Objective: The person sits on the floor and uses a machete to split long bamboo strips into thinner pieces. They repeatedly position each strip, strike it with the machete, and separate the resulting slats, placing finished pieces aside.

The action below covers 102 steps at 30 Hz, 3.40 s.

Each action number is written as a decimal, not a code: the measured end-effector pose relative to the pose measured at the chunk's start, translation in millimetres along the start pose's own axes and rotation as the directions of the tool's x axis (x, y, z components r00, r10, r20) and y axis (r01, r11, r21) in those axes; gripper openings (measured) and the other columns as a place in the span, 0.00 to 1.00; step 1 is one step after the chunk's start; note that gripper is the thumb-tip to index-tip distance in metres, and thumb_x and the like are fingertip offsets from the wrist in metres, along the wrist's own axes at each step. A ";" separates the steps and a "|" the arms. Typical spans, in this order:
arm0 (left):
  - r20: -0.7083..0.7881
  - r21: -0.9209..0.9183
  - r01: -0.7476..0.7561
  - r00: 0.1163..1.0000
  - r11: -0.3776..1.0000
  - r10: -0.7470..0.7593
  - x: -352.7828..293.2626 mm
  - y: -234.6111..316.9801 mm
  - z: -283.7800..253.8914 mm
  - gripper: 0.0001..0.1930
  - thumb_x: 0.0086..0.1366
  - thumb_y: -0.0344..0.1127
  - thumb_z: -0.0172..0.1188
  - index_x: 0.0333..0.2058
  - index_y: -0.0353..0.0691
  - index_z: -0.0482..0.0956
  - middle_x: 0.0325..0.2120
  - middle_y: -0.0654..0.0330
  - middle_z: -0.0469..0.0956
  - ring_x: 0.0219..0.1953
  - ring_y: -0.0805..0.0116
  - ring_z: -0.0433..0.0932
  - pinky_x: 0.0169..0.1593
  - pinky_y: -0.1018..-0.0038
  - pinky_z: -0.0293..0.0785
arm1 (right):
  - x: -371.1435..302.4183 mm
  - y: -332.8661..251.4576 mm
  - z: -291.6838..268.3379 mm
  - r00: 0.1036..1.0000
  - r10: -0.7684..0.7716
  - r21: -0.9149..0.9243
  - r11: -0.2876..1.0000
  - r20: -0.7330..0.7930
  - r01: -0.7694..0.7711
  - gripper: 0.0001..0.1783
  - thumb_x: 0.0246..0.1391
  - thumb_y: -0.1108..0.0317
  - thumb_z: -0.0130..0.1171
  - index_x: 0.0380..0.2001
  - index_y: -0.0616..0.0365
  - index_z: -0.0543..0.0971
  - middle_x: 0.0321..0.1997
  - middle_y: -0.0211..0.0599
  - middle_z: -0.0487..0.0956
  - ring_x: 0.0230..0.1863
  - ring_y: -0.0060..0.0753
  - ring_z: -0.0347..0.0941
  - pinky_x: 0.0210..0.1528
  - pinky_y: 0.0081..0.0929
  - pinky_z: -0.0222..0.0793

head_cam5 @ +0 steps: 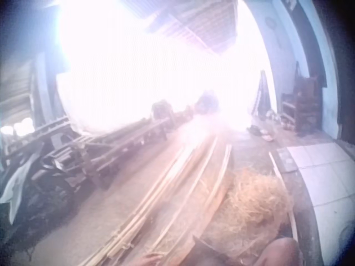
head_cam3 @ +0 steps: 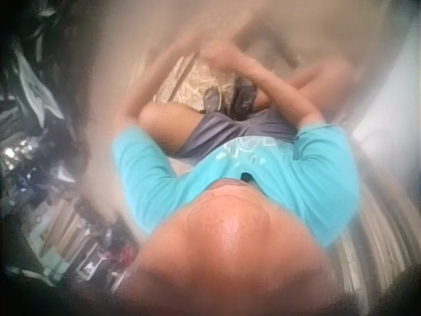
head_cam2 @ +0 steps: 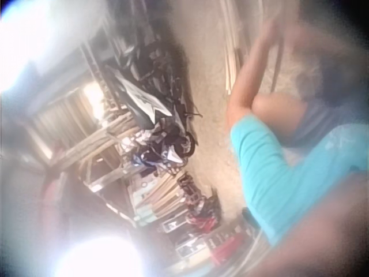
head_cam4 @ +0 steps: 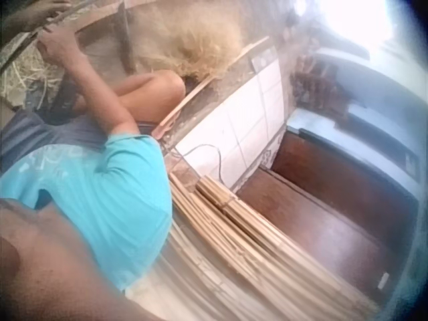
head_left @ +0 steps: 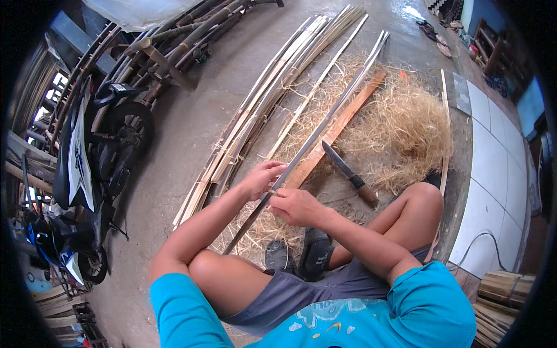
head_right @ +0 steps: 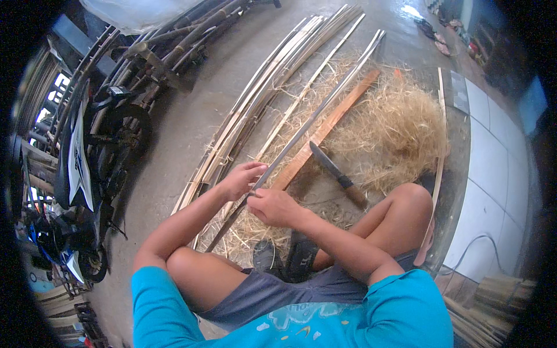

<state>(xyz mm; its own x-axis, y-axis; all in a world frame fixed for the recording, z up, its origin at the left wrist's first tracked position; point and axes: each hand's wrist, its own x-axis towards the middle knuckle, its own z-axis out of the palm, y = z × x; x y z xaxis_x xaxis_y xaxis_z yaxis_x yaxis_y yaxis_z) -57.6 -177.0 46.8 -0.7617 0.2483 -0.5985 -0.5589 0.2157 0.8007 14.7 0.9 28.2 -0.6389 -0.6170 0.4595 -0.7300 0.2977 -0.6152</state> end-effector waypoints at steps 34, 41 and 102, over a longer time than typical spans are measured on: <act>0.046 0.530 -0.269 0.956 0.804 0.290 54.5 -7.6 39.8 0.23 0.63 0.46 0.67 0.50 0.35 0.82 0.32 0.57 0.83 0.33 0.73 0.77 0.38 0.72 0.74 | -23.6 0.0 38.5 0.613 0.768 0.929 0.340 -0.186 -0.145 0.15 0.69 0.71 0.46 0.53 0.52 0.56 0.38 0.44 0.80 0.34 0.29 0.79 0.37 0.26 0.77; 0.009 0.639 -0.269 0.939 0.720 0.343 54.9 -2.4 38.5 0.16 0.57 0.42 0.65 0.36 0.34 0.84 0.26 0.53 0.83 0.30 0.68 0.80 0.35 0.68 0.75 | -20.3 13.1 58.2 0.430 0.901 0.987 0.122 -0.067 -0.102 0.11 0.69 0.69 0.49 0.49 0.53 0.60 0.38 0.41 0.81 0.33 0.28 0.79 0.35 0.27 0.76; 0.145 0.531 -0.053 0.989 0.846 -0.029 59.9 -12.9 28.1 0.19 0.64 0.45 0.65 0.40 0.31 0.81 0.32 0.57 0.80 0.34 0.69 0.78 0.38 0.70 0.76 | -42.1 -43.0 103.1 0.438 0.878 0.979 -0.146 0.194 -0.140 0.06 0.69 0.67 0.46 0.45 0.51 0.63 0.32 0.33 0.76 0.27 0.23 0.71 0.30 0.24 0.73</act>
<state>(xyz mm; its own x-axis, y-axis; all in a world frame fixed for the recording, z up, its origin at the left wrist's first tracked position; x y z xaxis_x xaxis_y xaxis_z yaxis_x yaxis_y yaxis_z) -86.8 -138.3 -0.1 -0.6898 0.3758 -0.6188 -0.2581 0.6710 0.6951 98.0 -61.1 -30.7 -0.8736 -0.1500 -0.4630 0.4340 -0.6706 -0.6016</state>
